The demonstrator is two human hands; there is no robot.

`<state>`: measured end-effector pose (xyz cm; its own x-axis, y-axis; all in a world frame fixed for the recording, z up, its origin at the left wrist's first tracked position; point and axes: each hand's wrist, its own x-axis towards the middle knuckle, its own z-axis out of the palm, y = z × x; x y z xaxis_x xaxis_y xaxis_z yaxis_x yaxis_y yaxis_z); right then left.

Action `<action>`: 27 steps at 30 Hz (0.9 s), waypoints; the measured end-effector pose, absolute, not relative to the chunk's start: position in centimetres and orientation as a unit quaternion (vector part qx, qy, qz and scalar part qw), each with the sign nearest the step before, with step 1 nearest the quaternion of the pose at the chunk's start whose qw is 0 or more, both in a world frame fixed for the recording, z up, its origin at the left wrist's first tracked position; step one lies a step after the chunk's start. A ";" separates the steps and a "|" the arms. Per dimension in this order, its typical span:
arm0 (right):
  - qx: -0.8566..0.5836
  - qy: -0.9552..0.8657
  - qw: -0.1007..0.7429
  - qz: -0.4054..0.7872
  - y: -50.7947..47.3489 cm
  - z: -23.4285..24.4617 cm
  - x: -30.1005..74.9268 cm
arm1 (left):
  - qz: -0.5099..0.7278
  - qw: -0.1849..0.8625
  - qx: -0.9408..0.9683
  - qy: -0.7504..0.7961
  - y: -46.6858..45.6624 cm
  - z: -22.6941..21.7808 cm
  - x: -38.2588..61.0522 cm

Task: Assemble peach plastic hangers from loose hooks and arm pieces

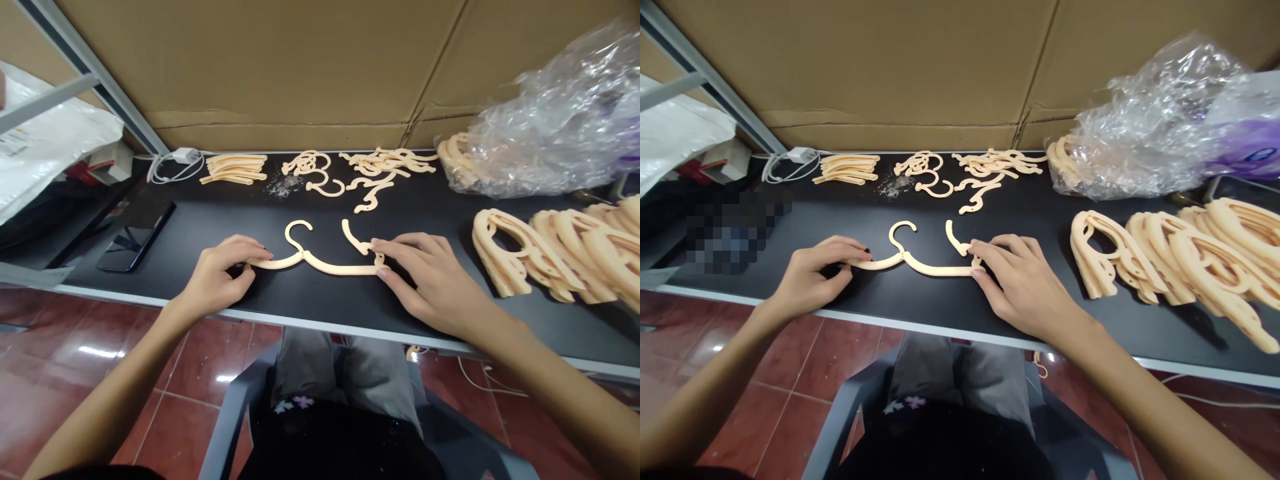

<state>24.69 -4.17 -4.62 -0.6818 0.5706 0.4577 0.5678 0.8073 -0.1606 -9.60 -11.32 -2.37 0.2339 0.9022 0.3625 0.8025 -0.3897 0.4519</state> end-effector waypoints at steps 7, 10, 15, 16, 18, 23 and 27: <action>-0.246 -0.938 0.245 0.019 -4.2 -4.5 24.8 | 0.268 0.060 0.792 0.545 -11.5 -2.6 -9.3; -0.229 -0.941 0.247 0.022 -4.1 -4.5 24.9 | 0.274 0.028 0.813 0.513 -11.5 -2.8 -9.3; -0.224 -0.942 0.250 0.026 -4.2 -4.4 24.9 | 0.269 -0.085 0.822 0.494 -11.5 -3.1 -9.3; -0.225 -0.942 0.249 0.028 -4.2 -4.4 24.9 | 0.269 -0.089 0.823 0.493 -11.5 -3.2 -9.3; -0.226 -0.941 0.250 0.028 -4.2 -4.4 24.9 | 0.271 -0.073 0.826 0.490 -11.5 -3.4 -9.2; -0.228 -0.939 0.256 0.024 -4.1 -4.4 24.8 | 0.264 -0.044 0.831 0.487 -11.3 -3.3 -9.0; -0.240 -0.936 0.257 0.017 -4.1 -4.5 24.8 | 0.252 -0.025 0.830 0.496 -11.4 -2.9 -8.9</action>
<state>24.76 -4.13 -4.49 -0.7524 0.4584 0.4730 0.4411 0.8840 -0.1551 -8.95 -11.38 -2.91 0.3802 0.8116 0.4436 0.8365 -0.5064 0.2094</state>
